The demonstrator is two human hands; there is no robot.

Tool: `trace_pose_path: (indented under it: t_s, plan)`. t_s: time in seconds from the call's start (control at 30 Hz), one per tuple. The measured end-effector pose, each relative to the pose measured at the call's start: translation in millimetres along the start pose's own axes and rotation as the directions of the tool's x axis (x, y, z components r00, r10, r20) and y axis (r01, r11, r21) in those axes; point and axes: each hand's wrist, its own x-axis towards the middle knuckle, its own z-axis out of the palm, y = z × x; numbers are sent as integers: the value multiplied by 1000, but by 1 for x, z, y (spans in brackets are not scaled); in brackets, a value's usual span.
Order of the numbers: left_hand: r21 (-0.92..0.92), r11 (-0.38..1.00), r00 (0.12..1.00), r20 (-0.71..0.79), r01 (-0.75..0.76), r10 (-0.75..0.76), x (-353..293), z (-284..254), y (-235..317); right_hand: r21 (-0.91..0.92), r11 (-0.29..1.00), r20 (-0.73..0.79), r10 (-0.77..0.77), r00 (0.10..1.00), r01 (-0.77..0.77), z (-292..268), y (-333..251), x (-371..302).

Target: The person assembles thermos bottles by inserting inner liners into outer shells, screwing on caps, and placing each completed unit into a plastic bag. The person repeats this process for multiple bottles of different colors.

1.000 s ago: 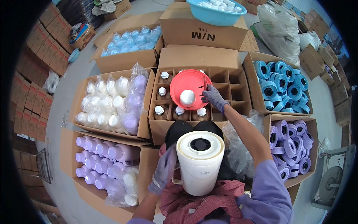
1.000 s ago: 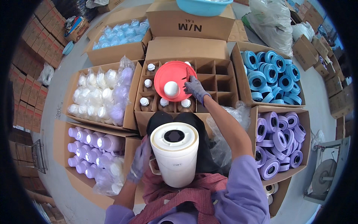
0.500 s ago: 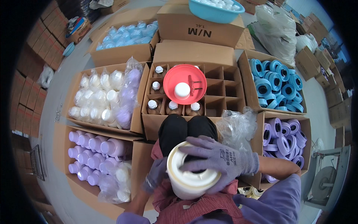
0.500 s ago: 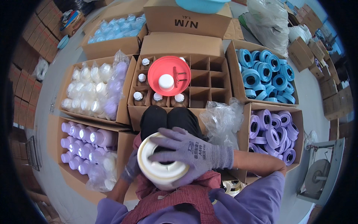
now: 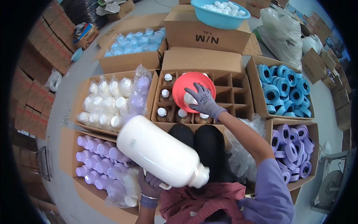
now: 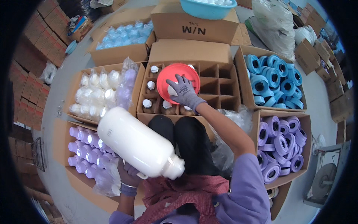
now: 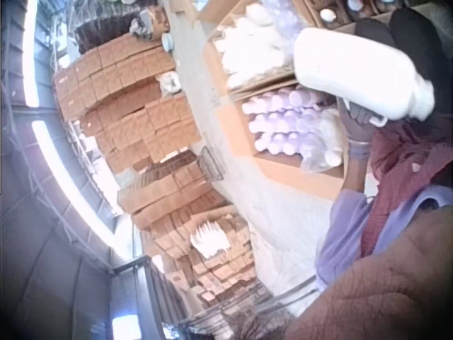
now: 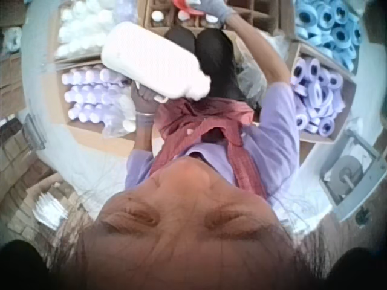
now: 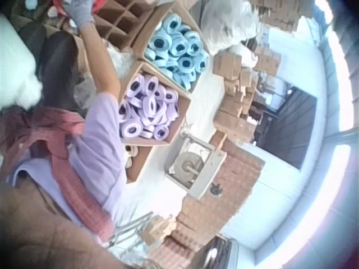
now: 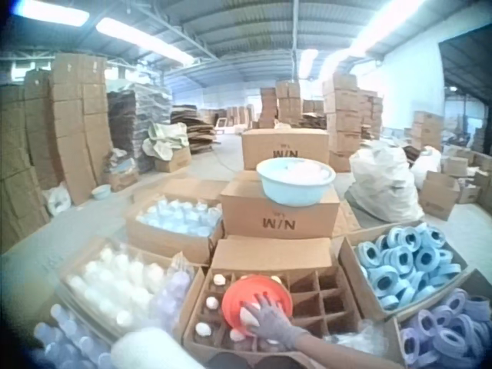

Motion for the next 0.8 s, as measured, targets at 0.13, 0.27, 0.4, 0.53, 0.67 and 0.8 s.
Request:
trace_pose_path:
  t_s: [0.13, 0.27, 0.4, 0.53, 0.67, 0.8]
  plan:
    - [-329, 944, 985, 158, -19, 75, 60, -10, 14, -249, 942, 176, -183, 967, 223, 88, 60, 28]
    - [-430, 897, 963, 186, -100, 197, 88, -9, 22, 598, 799, -17, 96, 995, -67, -1, -6, 4]
    - [-169, 935, 940, 89, -312, 330, 111, 14, -12, 985, 164, 35, 115, 993, -54, -63, -57, -80]
    - [255, 881, 917, 109, -399, 384, 113, 16, -28, 726, -572, 442, -38, 896, -382, -69, -56, -97]
    - [716, 244, 724, 686, -654, -74, 114, 35, 15, 819, -457, 385, -13, 923, -348, -80, -62, -76]
    - [818, 218, 844, 534, -533, 60, 80, 33, -55, 931, -217, 228, -278, 933, -292, -102, -22, -65]
